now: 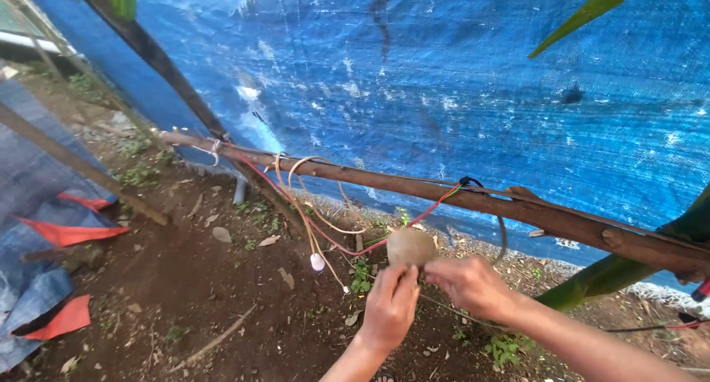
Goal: Assembling a light socket by stripping electrical wires, connecting them to the fixture, and securing the setup to a wooden structure outdoors.
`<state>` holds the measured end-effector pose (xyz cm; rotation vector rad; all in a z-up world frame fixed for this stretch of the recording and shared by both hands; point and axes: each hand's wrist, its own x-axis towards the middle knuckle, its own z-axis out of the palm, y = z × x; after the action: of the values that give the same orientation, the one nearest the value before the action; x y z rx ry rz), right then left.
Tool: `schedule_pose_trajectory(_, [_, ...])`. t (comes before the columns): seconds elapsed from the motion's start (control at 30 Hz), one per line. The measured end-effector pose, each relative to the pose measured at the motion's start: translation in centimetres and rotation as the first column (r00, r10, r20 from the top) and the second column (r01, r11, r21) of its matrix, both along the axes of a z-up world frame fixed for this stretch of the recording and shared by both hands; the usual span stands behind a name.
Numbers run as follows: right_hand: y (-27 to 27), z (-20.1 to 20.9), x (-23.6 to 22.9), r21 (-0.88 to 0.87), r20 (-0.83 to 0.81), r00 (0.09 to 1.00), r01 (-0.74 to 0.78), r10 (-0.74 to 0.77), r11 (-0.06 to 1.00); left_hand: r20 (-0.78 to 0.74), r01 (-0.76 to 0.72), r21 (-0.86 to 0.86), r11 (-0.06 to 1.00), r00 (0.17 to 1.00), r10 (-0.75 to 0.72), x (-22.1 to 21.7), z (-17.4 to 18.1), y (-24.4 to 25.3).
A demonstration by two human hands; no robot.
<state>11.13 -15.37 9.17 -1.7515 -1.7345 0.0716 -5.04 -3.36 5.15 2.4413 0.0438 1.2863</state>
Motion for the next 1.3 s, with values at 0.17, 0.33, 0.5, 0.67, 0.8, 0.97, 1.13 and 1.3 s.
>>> schedule_pose_trajectory(0.17, [1.7, 1.7, -0.3, -0.009, -0.248, 0.966, 0.075, -0.075, 0.997, 0.367, -0.188, -0.042, 0.981, 0.911, 0.19, 4.6, -0.3, 0.5])
schedule_pose_trajectory(0.33, [1.2, 1.2, 0.8, -0.029, -0.317, 0.944, 0.086, -0.091, 0.996, 0.351, -0.131, -0.327, 0.936, 0.903, 0.249, 4.2, 0.3, -1.5])
schedule_pose_trajectory(0.5, [-0.2, 0.9, 2.0, 0.06, -0.219, 0.974, 0.066, -0.052, 0.996, 0.23, 0.244, -0.958, -0.154, 0.968, 0.099, 1.5, 3.4, -3.7])
schedule_pose_trajectory(0.67, [-0.6, 0.4, 2.0, 0.091, -0.157, 0.988, 0.014, 0.0, 0.996, 0.335, 0.405, -0.647, -0.646, 0.912, 0.236, 1.3, 3.9, -2.5])
schedule_pose_trajectory(0.8, [-0.7, 0.2, 1.6, 0.092, -0.033, 0.998, -0.048, 0.051, 0.995, 0.342, 0.316, -0.502, -0.805, 0.928, 0.152, 1.3, 0.5, -2.4])
schedule_pose_trajectory(0.97, [-1.9, -0.6, 1.7, 0.052, 0.033, 0.998, -0.059, 0.058, 0.997, 0.35, 0.132, -0.442, -0.887, 0.936, -0.035, 0.5, -1.7, -2.6])
schedule_pose_trajectory(1.13, [-2.6, 0.2, 1.5, 0.041, 0.124, 0.991, -0.048, 0.042, 0.998, 0.362, 0.043, -0.532, -0.846, 0.915, -0.181, 1.2, -4.3, -2.3])
schedule_pose_trajectory(1.3, [-2.9, -0.2, 1.8, 0.043, 0.214, 0.976, -0.053, 0.043, 0.998, 0.322, 0.151, -0.825, -0.545, 0.918, -0.233, 1.3, -2.3, -2.2])
